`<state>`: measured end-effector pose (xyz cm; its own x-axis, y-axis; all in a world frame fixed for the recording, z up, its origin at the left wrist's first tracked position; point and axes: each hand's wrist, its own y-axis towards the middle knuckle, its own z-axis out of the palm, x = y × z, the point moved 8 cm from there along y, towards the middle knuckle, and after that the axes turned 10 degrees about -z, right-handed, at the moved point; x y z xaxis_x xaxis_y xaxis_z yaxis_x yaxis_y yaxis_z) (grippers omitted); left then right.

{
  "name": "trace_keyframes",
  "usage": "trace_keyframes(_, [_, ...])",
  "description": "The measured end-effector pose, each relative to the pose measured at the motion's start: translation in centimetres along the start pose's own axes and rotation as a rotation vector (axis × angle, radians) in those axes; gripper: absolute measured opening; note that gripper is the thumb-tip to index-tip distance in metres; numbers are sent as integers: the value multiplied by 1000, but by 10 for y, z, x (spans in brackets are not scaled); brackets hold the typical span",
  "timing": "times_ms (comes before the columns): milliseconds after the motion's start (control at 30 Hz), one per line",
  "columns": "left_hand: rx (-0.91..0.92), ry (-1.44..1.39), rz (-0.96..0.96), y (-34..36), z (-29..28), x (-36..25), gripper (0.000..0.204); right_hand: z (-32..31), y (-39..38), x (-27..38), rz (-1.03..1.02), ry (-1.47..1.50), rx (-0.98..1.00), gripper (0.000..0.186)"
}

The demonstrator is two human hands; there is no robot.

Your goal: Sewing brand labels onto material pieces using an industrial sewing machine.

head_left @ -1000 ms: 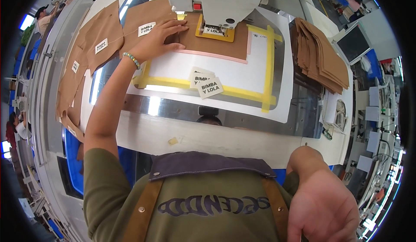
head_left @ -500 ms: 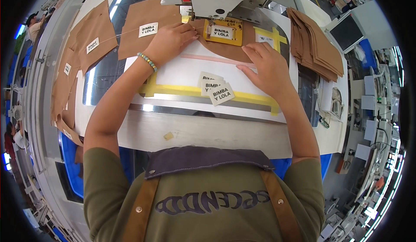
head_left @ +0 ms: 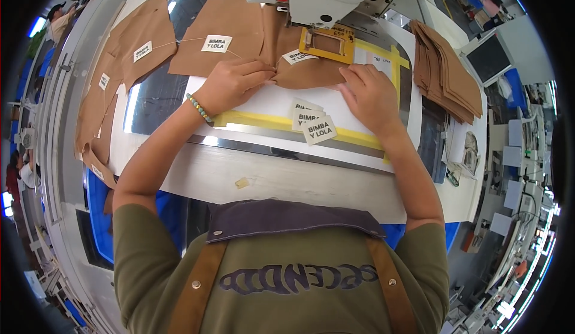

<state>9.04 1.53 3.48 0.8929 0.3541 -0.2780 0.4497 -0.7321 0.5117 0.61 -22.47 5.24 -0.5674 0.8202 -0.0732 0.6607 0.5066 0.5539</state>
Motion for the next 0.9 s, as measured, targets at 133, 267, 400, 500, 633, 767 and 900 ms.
trace_keyframes(133, [7, 50, 71, 6, -1, -9, 19, 5, -3, -4, -47, -32, 43, 21])
trace_keyframes(267, [71, 117, 127, -15, -7, 0, 19, -11, -3, 41, -214, 111, 179, 18])
trace_keyframes(400, [107, 277, 29, -34, -33, 23, 19, -30, -4, 57, -215, 137, 115, 22])
trace_keyframes(500, [57, 386, -148, -52, -52, 81, 19, -38, -10, 31, -97, 124, 129, 22])
trace_keyframes(633, [26, 565, -439, -77, -69, 161, 23, -56, -34, -2, 62, 96, 146, 14])
trace_keyframes(767, [49, 631, -596, -89, -90, 195, 24, -87, -66, -33, 187, 7, 102, 13])
trace_keyframes(900, [50, 548, -626, -73, -91, 185, 42, -138, -87, -63, 315, -179, -49, 13])
